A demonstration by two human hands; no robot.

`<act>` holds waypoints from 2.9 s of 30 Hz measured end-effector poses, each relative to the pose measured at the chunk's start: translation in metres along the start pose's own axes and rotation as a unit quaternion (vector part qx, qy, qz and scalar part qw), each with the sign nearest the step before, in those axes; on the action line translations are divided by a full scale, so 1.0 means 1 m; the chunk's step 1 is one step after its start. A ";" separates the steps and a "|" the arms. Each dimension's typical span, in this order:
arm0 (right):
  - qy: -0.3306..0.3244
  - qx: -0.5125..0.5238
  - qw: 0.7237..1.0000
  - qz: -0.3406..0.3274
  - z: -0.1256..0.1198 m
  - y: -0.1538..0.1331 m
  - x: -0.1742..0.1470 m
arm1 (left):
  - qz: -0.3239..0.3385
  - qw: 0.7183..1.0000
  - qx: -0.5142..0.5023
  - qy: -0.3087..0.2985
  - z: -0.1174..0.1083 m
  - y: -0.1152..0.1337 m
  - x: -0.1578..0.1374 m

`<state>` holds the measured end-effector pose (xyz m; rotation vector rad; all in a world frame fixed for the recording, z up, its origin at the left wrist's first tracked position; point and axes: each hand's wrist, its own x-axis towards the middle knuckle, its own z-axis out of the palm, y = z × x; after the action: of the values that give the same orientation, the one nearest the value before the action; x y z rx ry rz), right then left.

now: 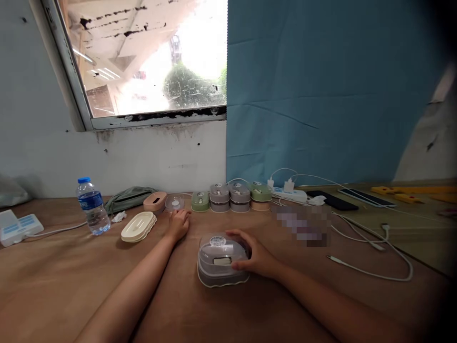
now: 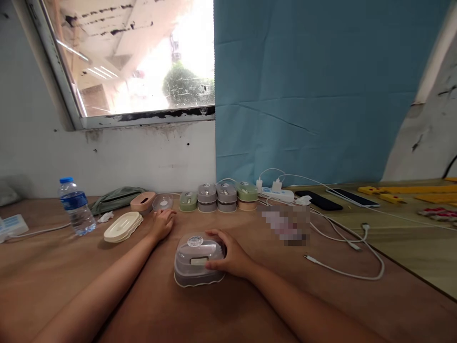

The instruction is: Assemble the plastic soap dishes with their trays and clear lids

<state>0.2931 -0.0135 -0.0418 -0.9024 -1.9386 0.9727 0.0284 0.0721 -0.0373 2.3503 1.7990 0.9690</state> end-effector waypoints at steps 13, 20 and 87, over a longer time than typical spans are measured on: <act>-0.018 -0.046 0.999 0.003 0.001 -0.005 -0.002 | -0.042 0.992 0.112 -0.048 0.018 -0.017 0.022; -0.021 -0.044 0.999 -0.001 0.001 -0.003 -0.002 | -0.047 0.989 0.120 -0.065 0.015 -0.020 0.025; 0.079 0.500 0.824 0.256 -0.030 0.008 0.013 | 0.463 0.868 0.178 0.033 -0.073 0.072 0.035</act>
<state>0.3148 0.0108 -0.0325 -0.7984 -0.7757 1.8874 0.0601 0.0542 0.0643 3.5490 0.8063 0.7721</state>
